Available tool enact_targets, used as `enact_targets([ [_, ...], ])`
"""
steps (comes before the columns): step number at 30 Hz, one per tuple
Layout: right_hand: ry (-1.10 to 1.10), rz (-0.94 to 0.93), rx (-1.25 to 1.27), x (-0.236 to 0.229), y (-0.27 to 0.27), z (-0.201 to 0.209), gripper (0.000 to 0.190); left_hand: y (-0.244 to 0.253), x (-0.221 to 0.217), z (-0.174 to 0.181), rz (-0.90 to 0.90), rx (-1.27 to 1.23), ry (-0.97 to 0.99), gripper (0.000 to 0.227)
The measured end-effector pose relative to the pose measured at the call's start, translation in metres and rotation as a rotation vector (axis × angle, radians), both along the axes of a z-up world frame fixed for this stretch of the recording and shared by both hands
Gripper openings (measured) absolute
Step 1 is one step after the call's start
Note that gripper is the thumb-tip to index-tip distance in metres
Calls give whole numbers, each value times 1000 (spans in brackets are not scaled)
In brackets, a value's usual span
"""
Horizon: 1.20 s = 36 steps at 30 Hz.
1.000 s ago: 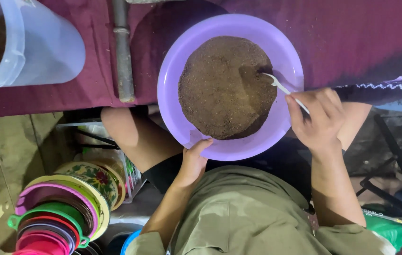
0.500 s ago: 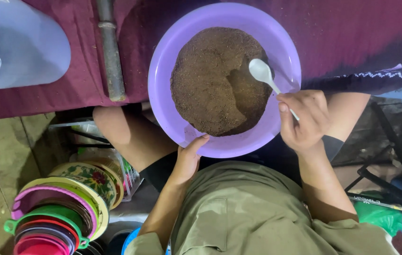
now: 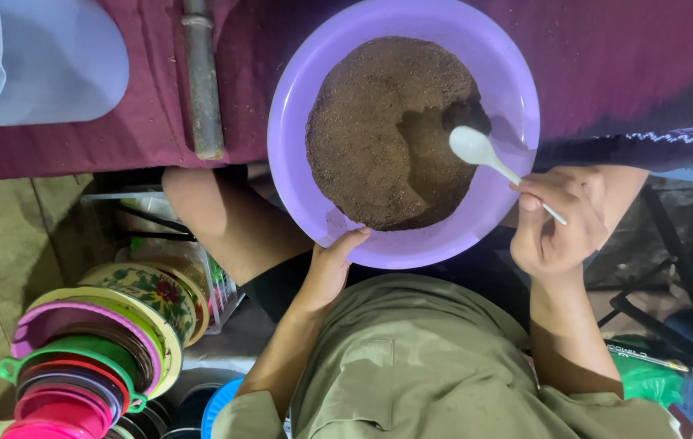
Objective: Transferring ground ingredients from a stone mortar to a bowl using a spoon, stirring the mixture, and replenishing the mortar.
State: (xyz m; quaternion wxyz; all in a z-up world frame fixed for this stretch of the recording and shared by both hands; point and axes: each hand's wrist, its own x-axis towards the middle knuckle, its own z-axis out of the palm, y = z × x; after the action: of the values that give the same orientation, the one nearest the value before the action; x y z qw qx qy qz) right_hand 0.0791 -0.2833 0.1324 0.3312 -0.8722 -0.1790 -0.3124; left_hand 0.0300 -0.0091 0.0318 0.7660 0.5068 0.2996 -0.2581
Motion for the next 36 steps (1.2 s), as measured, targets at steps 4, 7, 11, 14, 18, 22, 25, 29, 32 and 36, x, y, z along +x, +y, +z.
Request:
enact_targets([
  [4, 23, 10, 39, -6, -5, -7, 24, 6, -10, -20, -15, -8, -13, 12],
  [7, -3, -11, 29, -6, -7, -4, 24, 14, -27, -57, -237, 162, -344, 19],
  [11, -1, -43, -44, -8, -10, -1, 19, 3, -5, -9, -61, 39, -64, 13],
  [14, 1, -42, -70, -9, -11, -3, 18, 19, -24, -48, -252, 266, -423, 28],
  [18, -15, -23, -129, -3, -11, -5, 11, 2, -1, 3, 16, 11, 31, 11],
  [22, -27, -42, -208, 6, -13, -6, 14, 19, -22, -46, -128, 76, -93, 16],
  [25, -11, -89, -300, 17, -15, -10, 12, 29, -31, -61, -585, 582, -883, 56],
  [29, -71, -29, -241, 30, -15, -23, 11, 11, -10, -11, -136, 66, -350, 20],
  [32, -63, -26, -168, 33, -18, -26, 12, 3, -1, 11, 59, -154, -111, 13],
  [36, -37, -31, -37, 29, -27, -30, 11, 4, -3, 8, 54, -149, -119, 14],
])
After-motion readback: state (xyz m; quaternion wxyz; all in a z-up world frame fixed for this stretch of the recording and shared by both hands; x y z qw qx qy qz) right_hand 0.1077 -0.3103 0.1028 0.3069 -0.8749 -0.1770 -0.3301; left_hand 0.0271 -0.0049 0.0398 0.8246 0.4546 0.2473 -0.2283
